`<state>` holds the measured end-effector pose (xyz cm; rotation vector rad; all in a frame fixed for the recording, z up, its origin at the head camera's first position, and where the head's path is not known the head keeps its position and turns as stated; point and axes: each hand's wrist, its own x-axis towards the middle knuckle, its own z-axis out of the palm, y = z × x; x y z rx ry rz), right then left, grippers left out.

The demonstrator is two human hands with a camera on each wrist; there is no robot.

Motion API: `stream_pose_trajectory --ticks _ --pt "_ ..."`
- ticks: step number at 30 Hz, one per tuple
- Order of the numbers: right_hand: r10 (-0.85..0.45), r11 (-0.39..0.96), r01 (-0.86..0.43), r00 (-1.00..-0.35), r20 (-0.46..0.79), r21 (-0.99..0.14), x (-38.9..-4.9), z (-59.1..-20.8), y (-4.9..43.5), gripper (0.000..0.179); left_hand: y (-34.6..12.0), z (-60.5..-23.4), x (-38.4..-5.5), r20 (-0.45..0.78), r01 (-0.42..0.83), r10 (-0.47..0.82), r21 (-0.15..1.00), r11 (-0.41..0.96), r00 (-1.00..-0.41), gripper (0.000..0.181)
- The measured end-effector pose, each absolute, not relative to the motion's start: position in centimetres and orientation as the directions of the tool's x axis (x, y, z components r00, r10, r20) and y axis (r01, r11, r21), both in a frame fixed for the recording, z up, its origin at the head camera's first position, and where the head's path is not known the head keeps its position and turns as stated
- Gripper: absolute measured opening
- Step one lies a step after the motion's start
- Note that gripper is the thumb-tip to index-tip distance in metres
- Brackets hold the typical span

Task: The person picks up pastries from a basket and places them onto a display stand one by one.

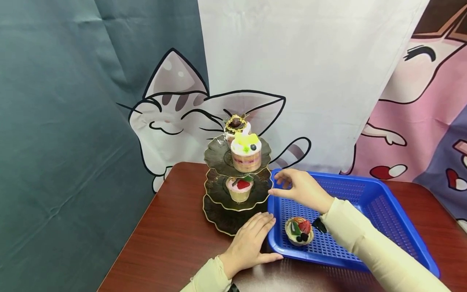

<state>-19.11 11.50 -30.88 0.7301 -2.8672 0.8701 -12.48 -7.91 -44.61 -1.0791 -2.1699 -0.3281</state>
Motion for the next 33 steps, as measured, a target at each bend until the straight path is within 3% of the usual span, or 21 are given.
stream_pose_trajectory --ticks 25,33 --pt "-0.388 0.780 -0.416 -0.908 0.162 -0.467 -16.7 -31.2 14.9 0.049 -8.0 -44.9 -12.3 0.671 0.784 0.596 -0.035 0.620 -0.442 0.086" --pt "-0.377 0.803 -0.409 -0.912 0.162 -0.434 -15.7 -31.3 15.8 0.047 -8.0 -44.9 -12.5 0.687 0.795 0.594 -0.039 0.606 -0.419 0.086"
